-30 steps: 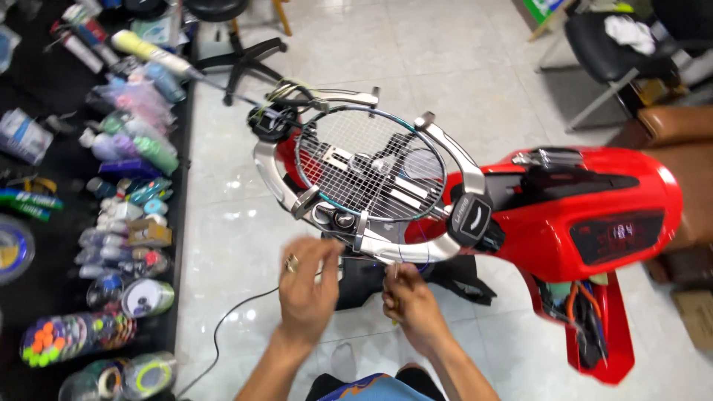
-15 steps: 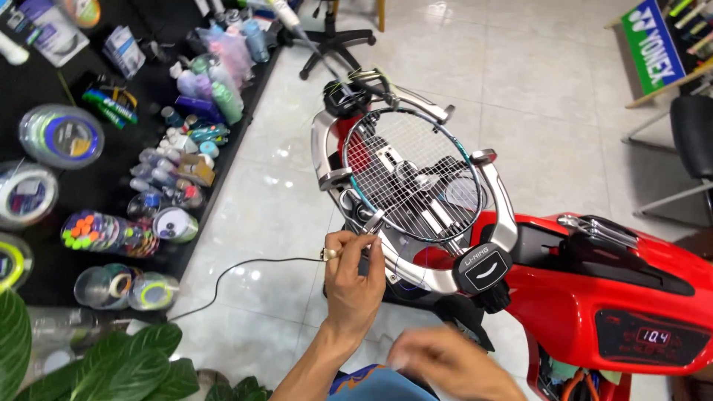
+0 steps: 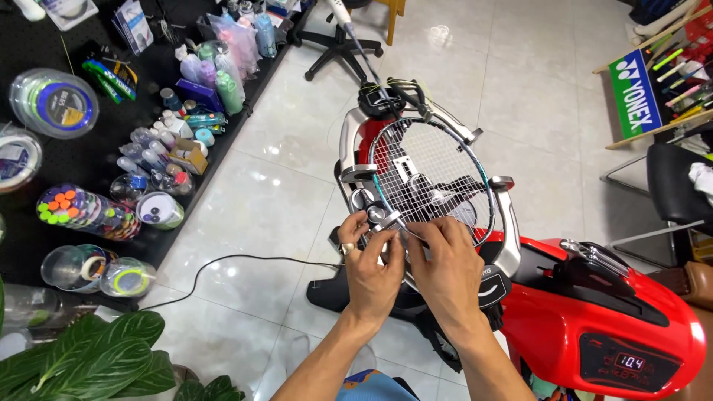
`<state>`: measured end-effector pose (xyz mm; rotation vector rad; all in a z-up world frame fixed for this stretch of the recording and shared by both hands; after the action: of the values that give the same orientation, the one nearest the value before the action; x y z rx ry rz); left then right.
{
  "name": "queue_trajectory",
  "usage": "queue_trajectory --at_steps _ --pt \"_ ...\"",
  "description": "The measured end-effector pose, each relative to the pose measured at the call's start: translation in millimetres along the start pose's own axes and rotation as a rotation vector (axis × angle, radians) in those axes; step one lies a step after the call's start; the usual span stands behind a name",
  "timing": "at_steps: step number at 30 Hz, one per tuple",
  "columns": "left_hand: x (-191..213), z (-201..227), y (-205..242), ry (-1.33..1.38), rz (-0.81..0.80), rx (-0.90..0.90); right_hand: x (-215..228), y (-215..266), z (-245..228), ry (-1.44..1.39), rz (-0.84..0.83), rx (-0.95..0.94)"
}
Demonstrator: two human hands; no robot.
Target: The recorder is using a specialized machine to string a badminton racket in a workshop setting.
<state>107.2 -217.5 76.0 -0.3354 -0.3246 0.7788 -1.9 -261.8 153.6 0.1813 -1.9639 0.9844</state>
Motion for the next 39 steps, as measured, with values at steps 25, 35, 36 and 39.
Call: queue_trajectory --at_steps 25,35,36,39 --pt "-1.1 -0.6 -10.6 -0.001 -0.077 0.028 -4.4 -0.6 1.1 -0.011 0.020 -0.057" --pt "-1.1 -1.7 -8.1 -0.011 -0.066 0.022 -4.1 -1.4 2.8 -0.027 -0.005 -0.083" --pt "-0.9 -0.6 -7.8 -0.015 -0.063 0.010 -4.1 -1.3 2.8 -0.027 -0.005 -0.081" --pt "-0.3 2.1 -7.8 -0.030 -0.053 0.003 -3.5 -1.1 2.8 -0.033 -0.003 -0.073"
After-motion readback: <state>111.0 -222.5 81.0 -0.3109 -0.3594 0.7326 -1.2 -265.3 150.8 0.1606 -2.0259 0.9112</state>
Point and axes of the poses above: each hand's wrist, its own y-axis away from the middle knuckle, its own x-axis out of the back of the hand, z = x × y, the point moved 7 cm from there along -y, towards the middle knuckle, and after that the axes turned 10 degrees about x, right-handed, at the moved point
